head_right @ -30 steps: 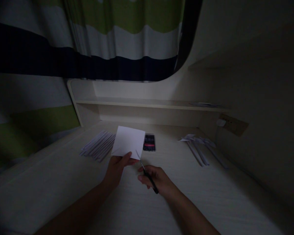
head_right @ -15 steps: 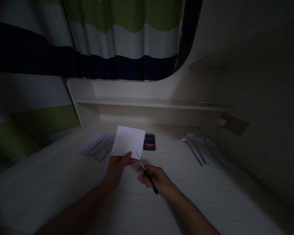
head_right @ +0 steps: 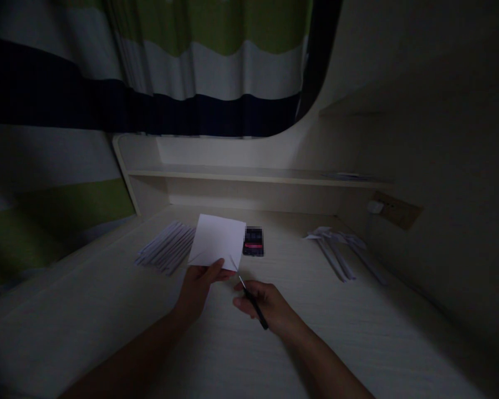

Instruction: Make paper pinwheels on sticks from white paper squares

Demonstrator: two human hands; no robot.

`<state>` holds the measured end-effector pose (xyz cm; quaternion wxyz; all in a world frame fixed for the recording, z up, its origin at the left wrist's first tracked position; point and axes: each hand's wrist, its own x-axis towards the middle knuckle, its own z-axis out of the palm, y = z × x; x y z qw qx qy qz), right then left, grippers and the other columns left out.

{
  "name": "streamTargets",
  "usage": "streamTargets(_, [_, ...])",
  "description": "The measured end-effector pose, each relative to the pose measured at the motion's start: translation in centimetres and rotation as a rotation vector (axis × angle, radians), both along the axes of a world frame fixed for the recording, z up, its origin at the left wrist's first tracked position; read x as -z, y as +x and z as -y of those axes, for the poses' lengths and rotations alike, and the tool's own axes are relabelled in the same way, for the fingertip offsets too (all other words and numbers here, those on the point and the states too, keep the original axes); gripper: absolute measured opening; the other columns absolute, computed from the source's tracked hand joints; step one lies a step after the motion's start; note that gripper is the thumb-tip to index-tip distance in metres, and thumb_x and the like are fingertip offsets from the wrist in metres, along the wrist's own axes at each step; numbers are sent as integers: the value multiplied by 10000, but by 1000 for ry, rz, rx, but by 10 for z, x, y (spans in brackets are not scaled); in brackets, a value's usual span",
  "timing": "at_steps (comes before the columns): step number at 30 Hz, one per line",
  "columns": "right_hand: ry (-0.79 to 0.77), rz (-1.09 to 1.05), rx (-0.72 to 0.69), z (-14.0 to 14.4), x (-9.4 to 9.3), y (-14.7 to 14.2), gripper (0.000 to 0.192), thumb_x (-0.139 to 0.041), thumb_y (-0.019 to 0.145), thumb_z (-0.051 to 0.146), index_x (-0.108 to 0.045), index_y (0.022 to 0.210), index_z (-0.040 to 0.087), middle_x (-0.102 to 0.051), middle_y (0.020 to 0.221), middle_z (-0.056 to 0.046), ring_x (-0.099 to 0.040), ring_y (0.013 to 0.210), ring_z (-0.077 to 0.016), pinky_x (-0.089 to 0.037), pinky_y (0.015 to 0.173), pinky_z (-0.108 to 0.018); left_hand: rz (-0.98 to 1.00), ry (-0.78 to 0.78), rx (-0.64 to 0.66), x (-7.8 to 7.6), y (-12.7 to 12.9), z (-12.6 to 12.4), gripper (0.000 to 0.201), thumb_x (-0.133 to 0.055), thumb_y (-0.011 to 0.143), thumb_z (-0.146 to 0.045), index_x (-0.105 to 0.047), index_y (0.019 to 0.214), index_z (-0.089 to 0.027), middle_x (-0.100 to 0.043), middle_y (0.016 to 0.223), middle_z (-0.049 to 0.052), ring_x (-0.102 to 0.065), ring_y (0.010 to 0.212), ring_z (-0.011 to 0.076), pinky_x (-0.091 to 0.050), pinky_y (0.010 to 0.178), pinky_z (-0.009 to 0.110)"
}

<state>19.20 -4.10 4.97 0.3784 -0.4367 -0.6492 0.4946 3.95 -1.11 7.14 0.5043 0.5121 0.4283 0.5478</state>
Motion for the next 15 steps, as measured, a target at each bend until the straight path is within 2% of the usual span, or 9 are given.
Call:
streamTargets(7, [-36,-26,38,1,-2,-1,439,-620,592,521,-570,822,151,-331,449,92,-271,409,-53,-219,413,-217,8,-5,-12,2,1,-1,216,-642,621,-307,-679,659,-97,-696,629,68,-646,619,200,-514,608,264])
streamTargets(15, [-51,-35,96,-1,2,-1,416,-650,561,493,-569,794,159,-345,396,100,-271,355,-49,-215,365,-206,-31,5,4,3,-1,-1,217,-631,638,-312,-678,637,-100,-695,635,76,-637,602,178,-499,591,240])
